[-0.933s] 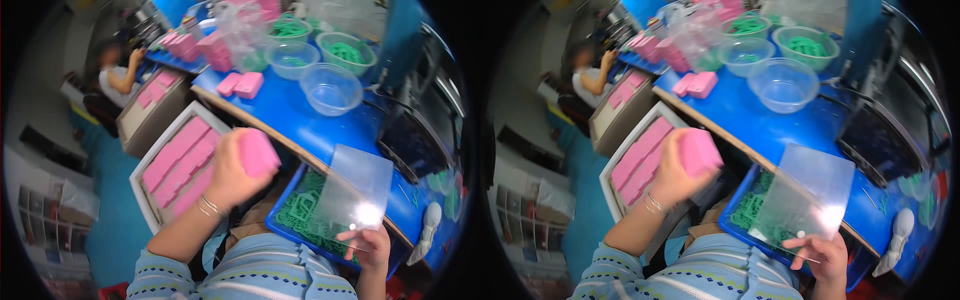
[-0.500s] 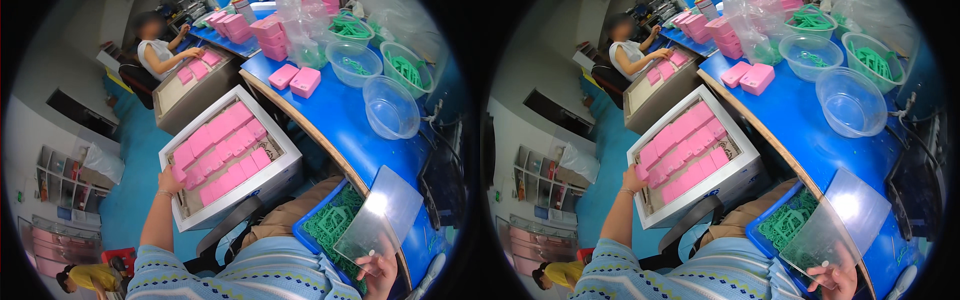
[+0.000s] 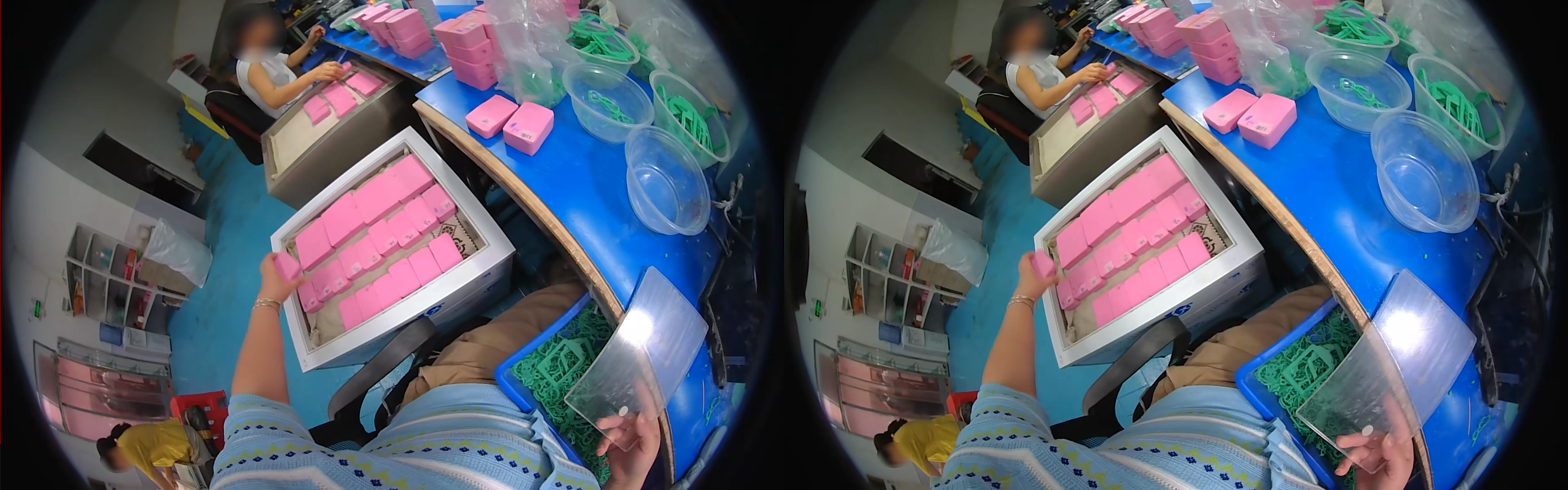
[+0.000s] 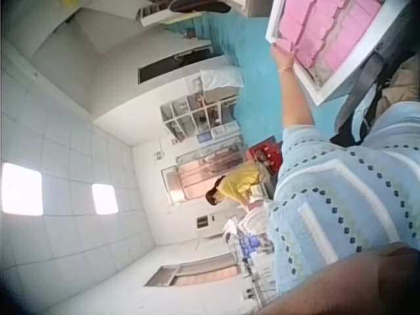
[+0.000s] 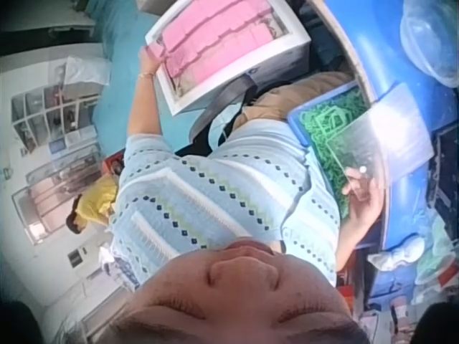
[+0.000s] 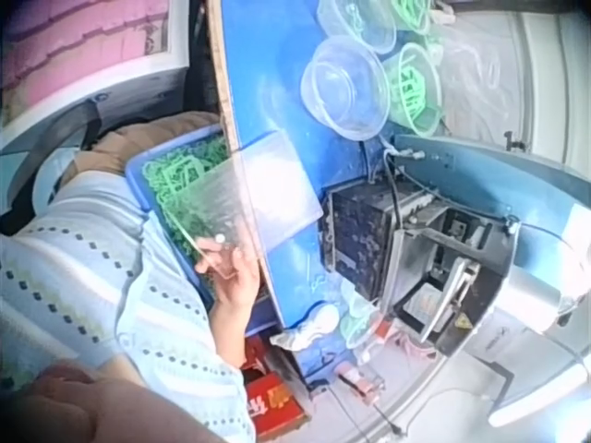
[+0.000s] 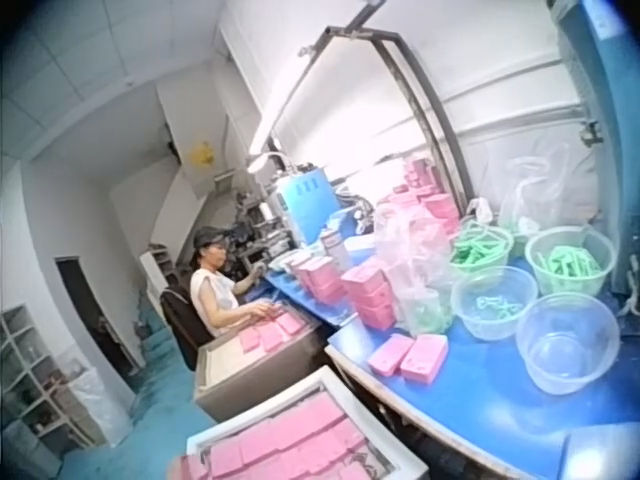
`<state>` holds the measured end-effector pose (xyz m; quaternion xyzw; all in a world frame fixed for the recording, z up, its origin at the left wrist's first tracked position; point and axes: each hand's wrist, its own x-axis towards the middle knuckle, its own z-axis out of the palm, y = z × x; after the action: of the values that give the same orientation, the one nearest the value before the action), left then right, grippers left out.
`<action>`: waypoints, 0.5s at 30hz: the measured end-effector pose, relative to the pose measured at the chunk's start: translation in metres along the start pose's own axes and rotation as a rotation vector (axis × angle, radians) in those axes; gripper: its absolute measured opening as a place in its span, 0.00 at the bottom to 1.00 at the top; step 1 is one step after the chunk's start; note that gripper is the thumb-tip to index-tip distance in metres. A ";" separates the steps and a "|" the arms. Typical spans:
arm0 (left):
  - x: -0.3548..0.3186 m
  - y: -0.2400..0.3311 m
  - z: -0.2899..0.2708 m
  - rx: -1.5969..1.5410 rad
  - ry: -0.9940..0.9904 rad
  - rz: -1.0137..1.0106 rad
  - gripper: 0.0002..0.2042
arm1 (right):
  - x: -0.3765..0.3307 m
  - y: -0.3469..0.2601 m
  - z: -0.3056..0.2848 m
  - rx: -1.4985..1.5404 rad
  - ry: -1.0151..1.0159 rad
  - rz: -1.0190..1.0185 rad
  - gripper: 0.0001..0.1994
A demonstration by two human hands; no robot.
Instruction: Fitting green plastic components into pink rubber molds at a factory workstation.
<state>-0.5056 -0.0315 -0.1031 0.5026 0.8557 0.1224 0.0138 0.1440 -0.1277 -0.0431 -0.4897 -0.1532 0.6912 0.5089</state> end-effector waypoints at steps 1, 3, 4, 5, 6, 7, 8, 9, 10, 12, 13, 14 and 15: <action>0.006 0.010 -0.008 0.007 0.010 -0.008 0.41 | 0.005 0.007 -0.002 -0.009 0.030 -0.079 0.33; 0.021 0.067 -0.011 -0.346 0.162 0.056 0.38 | 0.003 0.009 -0.010 0.005 0.019 -0.109 0.33; 0.014 0.110 -0.014 -0.466 0.142 0.186 0.37 | 0.004 0.012 -0.013 0.021 0.009 -0.126 0.33; 0.004 0.161 -0.018 -0.598 0.113 0.326 0.36 | 0.004 0.013 -0.012 0.023 0.036 -0.149 0.33; -0.008 0.210 -0.011 -0.682 0.097 0.489 0.37 | -0.005 0.010 -0.010 0.055 -0.015 -0.141 0.34; -0.030 0.249 -0.009 -0.754 0.090 0.643 0.38 | -0.008 0.008 -0.009 0.089 -0.080 -0.121 0.35; -0.057 0.285 -0.015 -0.739 0.050 0.857 0.38 | -0.007 0.007 -0.011 0.090 -0.207 -0.092 0.35; -0.082 0.316 -0.022 -0.725 0.012 1.077 0.38 | -0.004 0.007 -0.013 0.088 -0.326 -0.065 0.35; -0.101 0.343 -0.028 -0.722 -0.042 1.254 0.37 | -0.002 0.007 -0.013 0.020 -0.389 -0.050 0.35; -0.134 0.384 -0.036 -0.695 -0.117 1.544 0.35 | 0.000 0.004 -0.008 -0.082 -0.459 0.018 0.34; -0.148 0.401 -0.038 -0.674 -0.145 1.663 0.34 | -0.003 0.003 -0.003 -0.108 -0.463 0.063 0.33; -0.163 0.414 -0.038 -0.659 -0.112 1.723 0.31 | -0.004 0.004 -0.003 -0.172 -0.495 0.071 0.33; -0.174 0.426 -0.039 -0.616 -0.120 1.763 0.29 | -0.006 0.007 -0.003 -0.219 -0.516 0.058 0.31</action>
<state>-0.0602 0.0085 0.0123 0.9498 0.0933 0.2839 0.0925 0.1428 -0.1369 -0.0466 -0.3537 -0.3372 0.7867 0.3773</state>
